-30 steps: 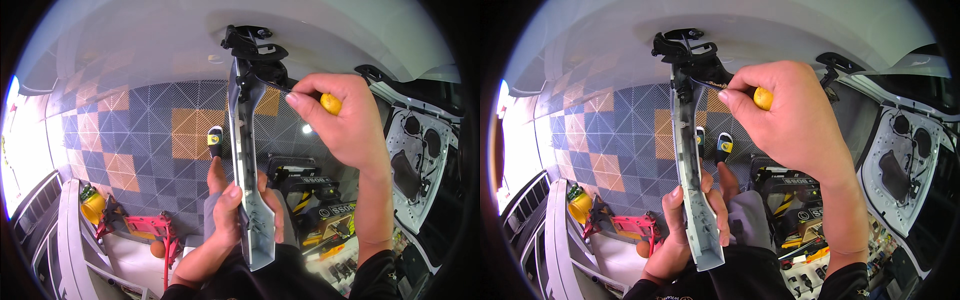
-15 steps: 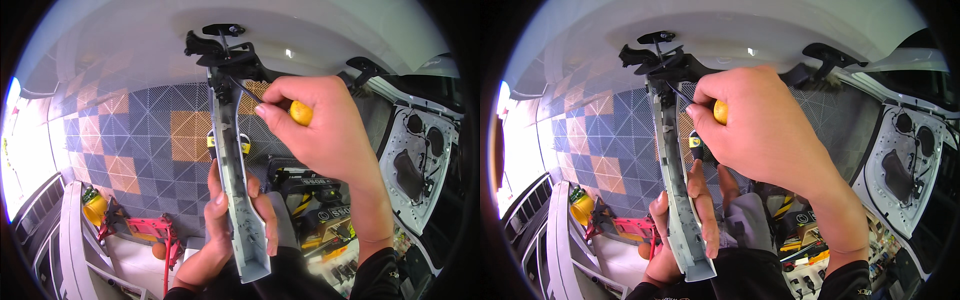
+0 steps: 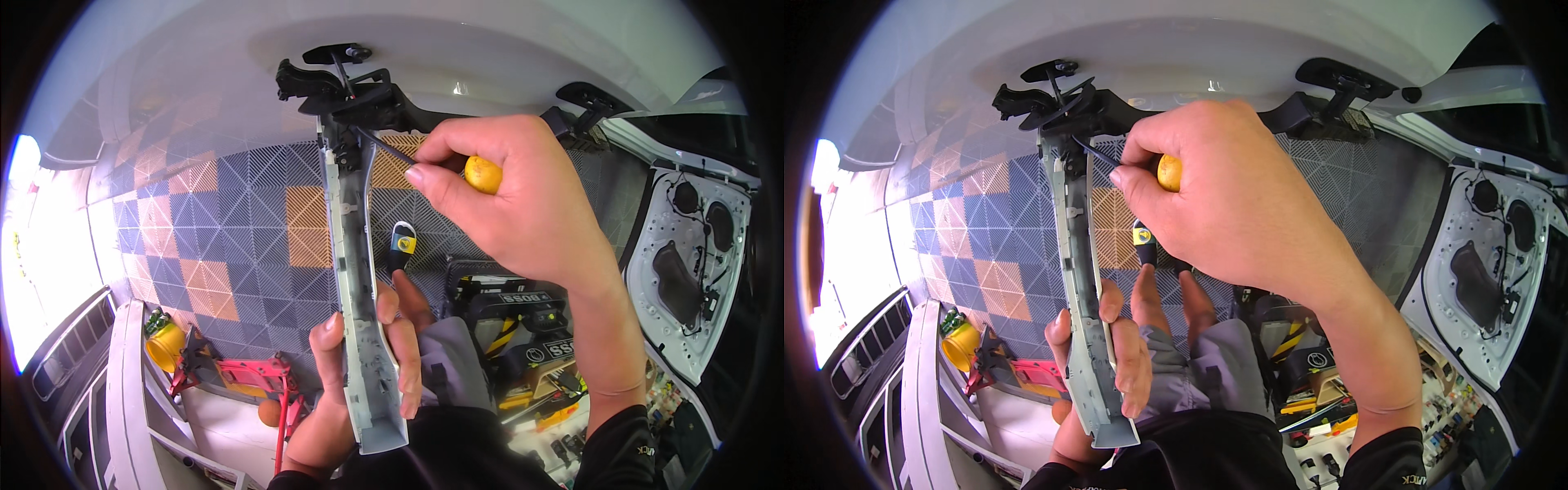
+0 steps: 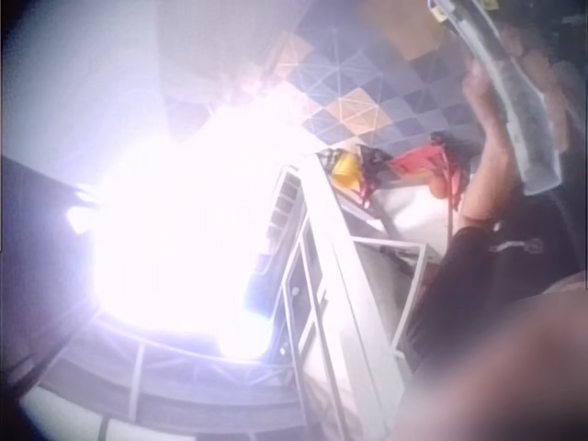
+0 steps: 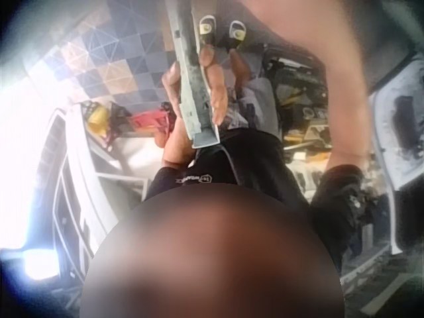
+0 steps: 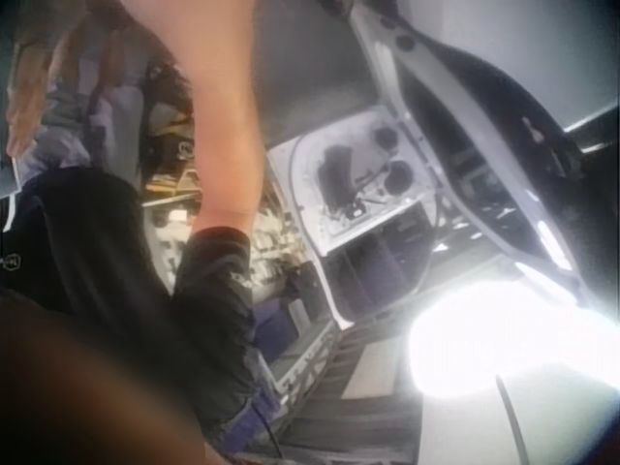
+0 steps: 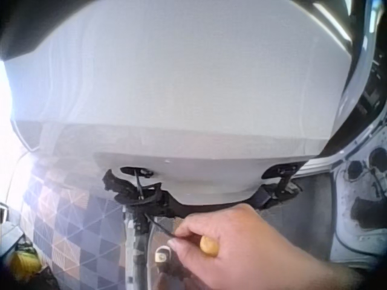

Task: The person installs a white car door handle onto a white door panel using a yellow plastic pry tool and a screwdriver. They align the handle, press it into place, and then use the screwdriver to tighten screws on the handle's mounting bracket.

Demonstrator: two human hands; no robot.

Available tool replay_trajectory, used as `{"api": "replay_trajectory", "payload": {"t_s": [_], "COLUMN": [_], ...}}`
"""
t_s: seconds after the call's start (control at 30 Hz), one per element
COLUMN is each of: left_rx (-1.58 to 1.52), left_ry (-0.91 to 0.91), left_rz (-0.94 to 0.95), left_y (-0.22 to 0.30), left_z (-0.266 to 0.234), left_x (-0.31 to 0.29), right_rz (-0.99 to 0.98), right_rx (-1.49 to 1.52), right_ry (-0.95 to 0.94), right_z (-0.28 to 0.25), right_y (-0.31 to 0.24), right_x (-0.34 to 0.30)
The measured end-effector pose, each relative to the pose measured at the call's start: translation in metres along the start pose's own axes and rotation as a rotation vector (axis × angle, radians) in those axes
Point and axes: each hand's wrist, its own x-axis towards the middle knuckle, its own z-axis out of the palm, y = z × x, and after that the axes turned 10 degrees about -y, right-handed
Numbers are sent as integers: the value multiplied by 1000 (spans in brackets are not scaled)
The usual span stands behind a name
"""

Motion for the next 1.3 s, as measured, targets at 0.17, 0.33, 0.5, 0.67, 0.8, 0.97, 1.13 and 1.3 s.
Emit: {"api": "replay_trajectory", "payload": {"t_s": [0.17, 0.33, 0.5, 0.67, 0.8, 0.97, 1.13, 1.3], "left_rx": [-27, -64, -32, -28, -1, 3, 23, 41], "left_ry": [-43, -1, -22, -137, -113, -66, -24, 11], "left_rz": [-3, 10, -28, -88, -88, -55, -23, -6], "left_y": [1, 3, 11, 19, 20, 17, 12, 10], "left_z": [-3, 5, 12, 6, 8, 11, 13, 14], "left_x": [1, 0, -3, -2, -2, -5, -2, 1], "right_rz": [44, -11, 16, 60, 73, 14, 29, 18], "right_rx": [34, 16, 45, 86, 91, 37, 65, -6], "right_ry": [-19, 10, -2, -44, -49, 6, -2, 27], "right_z": [-1, 1, 4, 1, 0, 1, -2, 1], "right_y": [3, 8, 11, 12, 12, 15, 14, 9], "right_x": [-1, 1, -1, -2, -1, -1, 1, 2]}}
